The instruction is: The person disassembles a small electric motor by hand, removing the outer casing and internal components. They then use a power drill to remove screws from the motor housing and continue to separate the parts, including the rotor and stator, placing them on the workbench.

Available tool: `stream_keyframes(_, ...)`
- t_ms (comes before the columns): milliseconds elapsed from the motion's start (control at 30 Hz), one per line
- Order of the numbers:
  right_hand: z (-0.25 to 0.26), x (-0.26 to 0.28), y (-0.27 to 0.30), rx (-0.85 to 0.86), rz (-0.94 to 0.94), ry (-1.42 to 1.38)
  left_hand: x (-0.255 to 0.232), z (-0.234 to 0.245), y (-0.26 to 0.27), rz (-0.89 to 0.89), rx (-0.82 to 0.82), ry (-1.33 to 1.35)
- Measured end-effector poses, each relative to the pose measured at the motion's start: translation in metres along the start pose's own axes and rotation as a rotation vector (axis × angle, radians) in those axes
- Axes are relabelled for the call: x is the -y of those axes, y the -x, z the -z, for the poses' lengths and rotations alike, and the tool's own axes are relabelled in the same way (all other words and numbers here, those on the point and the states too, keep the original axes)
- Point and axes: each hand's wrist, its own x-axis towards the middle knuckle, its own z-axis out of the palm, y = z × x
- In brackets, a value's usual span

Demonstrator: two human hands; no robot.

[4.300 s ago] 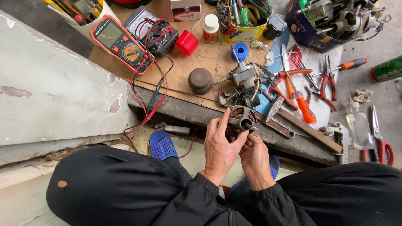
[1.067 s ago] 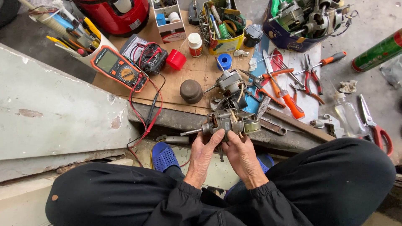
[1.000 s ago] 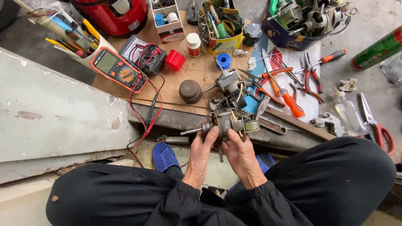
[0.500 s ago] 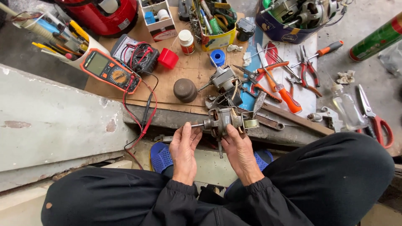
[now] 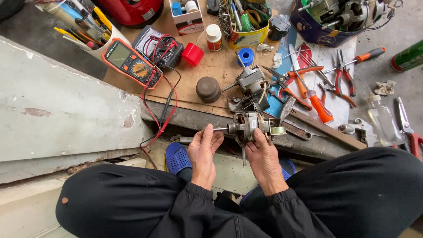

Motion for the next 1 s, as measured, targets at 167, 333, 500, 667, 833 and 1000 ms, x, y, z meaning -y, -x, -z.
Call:
stream_keyframes(167, -0.003, -0.001, 0.003, 0.009, 0.005, 0.026, 0.001, 0.002, -0.001, 0.006, 0.023, 0.000)
stream_keyframes(333, -0.022, 0.007, 0.020, 0.005, 0.006, 0.051, 0.001, 0.002, 0.002, 0.006, 0.044, -0.016)
stream_keyframes(500, -0.029, 0.011, 0.026, -0.025, 0.009, 0.053, -0.001, 0.000, 0.004, 0.015, 0.073, -0.010)
stream_keyframes(667, -0.035, 0.015, 0.032, -0.025, 0.032, 0.071, -0.004, 0.001, 0.005, 0.014, 0.102, -0.002)
stream_keyframes(833, -0.030, 0.014, 0.027, -0.019, 0.032, 0.071, -0.010, 0.000, 0.009, 0.025, 0.119, 0.002)
stream_keyframes(1000, -0.004, 0.005, 0.008, -0.011, 0.000, 0.030, -0.027, -0.003, 0.021, 0.038, 0.144, -0.010)
